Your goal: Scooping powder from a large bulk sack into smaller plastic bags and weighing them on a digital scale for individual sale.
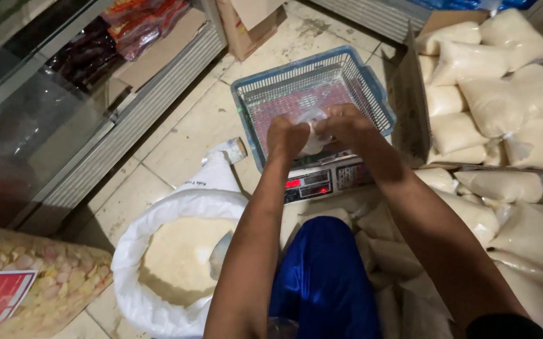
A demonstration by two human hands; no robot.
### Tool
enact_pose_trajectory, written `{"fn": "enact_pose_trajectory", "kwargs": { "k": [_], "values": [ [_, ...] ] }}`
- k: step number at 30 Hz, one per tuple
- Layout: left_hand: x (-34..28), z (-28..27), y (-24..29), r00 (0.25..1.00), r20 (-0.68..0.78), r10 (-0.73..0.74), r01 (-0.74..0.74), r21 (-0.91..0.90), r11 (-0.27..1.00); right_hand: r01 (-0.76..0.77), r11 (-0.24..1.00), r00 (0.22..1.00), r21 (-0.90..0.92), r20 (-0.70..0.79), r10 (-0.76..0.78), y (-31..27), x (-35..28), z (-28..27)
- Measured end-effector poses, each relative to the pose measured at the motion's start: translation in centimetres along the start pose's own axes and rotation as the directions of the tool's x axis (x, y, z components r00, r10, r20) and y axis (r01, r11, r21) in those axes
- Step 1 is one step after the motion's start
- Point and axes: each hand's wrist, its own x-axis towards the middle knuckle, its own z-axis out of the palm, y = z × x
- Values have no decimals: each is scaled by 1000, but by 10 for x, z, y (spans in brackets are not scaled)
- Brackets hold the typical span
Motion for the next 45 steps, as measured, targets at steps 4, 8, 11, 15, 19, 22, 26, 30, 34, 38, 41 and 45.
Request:
{"fn": "enact_pose_trajectory", "kwargs": {
  "k": [4,8,11,15,19,22,26,30,34,38,41,45],
  "values": [
    [25,17,-18,999,-25,-25,15,-354,935,-73,990,996,120,-40,78,-9,-6,6],
    [14,5,4,994,72,-84,111,-619,777,-94,952,994,290,-19,104,-16,13,9],
    [-2,-16,22,994,90,-68,111,-674,731,4,950,1000,311,-7,-2,-33,2,11],
    [-28,-53,42,998,-65,-9,-28,-557,830,194,963,974,187,-156,-166,-63,-16,18],
    [-105,-121,94,993,-103,50,-101,-589,802,260,955,964,143,-95,-249,-140,-118,47],
    [-141,-152,90,977,-120,175,-208,-690,693,328,897,934,297,41,-355,-145,-138,54],
    [-184,-173,43,969,-137,207,-242,-713,658,297,935,919,192,207,-335,-146,-188,84],
    [-215,-171,-33,945,-258,200,-308,-501,809,300,953,916,-50,295,-273,-80,-187,117],
    [-250,-171,-107,953,-303,13,-80,-212,974,310,926,885,-214,420,-199,35,-156,156],
    [-266,-156,-195,938,-339,-73,45,-89,995,426,578,877,-696,474,-77,98,-162,197],
    [-271,-153,-239,942,-300,-150,151,-20,988,557,351,814,-752,579,-49,93,-200,218],
    [-286,-151,-260,942,-232,-242,231,-74,970,352,669,872,-654,490,20,100,-216,228]
  ]
}}
